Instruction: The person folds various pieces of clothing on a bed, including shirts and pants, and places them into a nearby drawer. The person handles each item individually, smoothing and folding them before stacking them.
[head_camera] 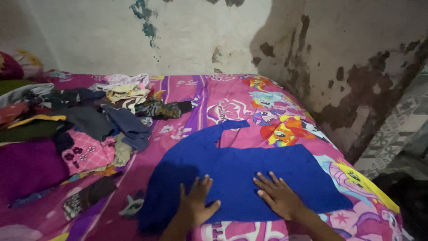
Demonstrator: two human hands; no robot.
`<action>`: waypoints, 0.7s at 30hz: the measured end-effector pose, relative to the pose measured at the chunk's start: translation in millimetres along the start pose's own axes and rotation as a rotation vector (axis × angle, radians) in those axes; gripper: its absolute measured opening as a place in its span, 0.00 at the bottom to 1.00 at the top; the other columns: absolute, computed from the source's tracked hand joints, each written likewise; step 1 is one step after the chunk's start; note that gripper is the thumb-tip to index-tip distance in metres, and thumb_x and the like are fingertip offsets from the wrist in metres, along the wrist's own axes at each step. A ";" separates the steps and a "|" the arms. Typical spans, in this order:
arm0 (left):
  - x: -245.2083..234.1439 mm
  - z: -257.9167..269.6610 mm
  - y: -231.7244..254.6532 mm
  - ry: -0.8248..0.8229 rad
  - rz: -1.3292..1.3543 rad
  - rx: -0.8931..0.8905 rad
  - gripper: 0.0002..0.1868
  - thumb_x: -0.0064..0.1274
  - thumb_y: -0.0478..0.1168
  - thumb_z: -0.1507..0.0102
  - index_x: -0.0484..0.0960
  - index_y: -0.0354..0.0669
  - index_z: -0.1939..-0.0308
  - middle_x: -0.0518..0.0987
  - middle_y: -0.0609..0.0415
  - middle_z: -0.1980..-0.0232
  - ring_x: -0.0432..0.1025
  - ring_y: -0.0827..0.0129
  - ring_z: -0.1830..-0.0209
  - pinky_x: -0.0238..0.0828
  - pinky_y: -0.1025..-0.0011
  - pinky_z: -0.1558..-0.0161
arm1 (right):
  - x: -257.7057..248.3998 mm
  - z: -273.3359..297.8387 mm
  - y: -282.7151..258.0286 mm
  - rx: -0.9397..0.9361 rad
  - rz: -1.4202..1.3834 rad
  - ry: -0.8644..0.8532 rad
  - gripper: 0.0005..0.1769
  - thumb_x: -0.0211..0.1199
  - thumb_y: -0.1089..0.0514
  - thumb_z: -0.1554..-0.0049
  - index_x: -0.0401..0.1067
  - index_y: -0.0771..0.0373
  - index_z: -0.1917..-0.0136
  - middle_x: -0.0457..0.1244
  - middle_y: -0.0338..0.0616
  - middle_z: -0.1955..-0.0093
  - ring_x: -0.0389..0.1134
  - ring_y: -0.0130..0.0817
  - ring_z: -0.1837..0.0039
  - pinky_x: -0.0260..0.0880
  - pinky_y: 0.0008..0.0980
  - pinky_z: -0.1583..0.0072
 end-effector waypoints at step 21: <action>34.6 -161.2 -166.3 0.365 -0.307 -0.506 0.37 0.48 0.55 0.38 0.62 0.39 0.30 0.57 0.36 0.21 0.49 0.40 0.20 0.35 0.13 0.39 | -4.7 -163.0 107.6 0.290 0.228 0.017 0.40 0.62 0.46 0.49 0.57 0.44 0.24 0.55 0.46 0.25 0.57 0.47 0.24 0.41 0.65 0.23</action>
Point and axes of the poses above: each hand's wrist, its own z-axis away from the middle knuckle, its own x-axis out of the palm, y = z × x, the point moved 3 cm from there along -z, towards the middle knuckle
